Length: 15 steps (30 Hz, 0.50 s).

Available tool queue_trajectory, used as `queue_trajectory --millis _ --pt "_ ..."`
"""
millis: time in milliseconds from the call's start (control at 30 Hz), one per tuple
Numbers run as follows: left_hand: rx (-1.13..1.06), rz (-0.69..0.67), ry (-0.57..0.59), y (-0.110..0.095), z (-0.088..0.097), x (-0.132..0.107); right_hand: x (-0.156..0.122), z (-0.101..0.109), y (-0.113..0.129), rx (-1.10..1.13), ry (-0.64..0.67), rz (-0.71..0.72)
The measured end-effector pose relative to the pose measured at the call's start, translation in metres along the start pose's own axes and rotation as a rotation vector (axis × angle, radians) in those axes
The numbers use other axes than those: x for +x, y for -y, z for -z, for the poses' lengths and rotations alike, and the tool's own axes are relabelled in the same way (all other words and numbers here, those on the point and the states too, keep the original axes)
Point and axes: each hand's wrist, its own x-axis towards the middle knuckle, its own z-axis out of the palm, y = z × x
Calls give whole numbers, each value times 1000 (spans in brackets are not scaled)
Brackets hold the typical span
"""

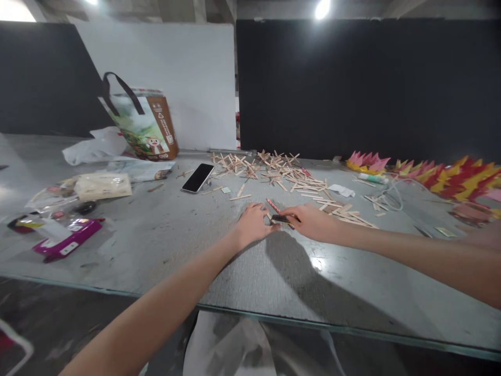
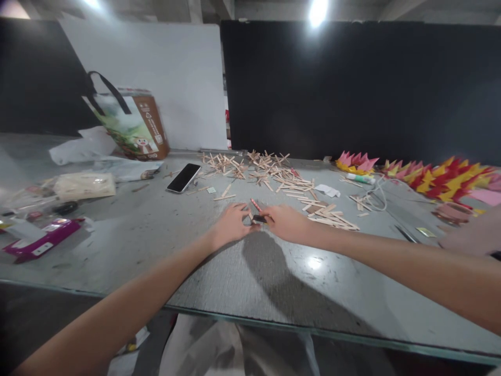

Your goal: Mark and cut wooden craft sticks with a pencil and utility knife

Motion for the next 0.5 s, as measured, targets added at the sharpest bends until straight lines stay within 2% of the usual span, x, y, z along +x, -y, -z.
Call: queue_trajectory --millis 233,333,433,500 --pt "-1 -91 6 2 3 -1 4 3 15 -181 52 -6" --pt "-14 -100 9 2 1 1 13 14 21 -232 106 67" --pt "-82 -48 -5 4 -3 2 27 28 27 -202 201 127" --pt "-235 9 -35 5 -6 3 36 36 33 -187 318 130"
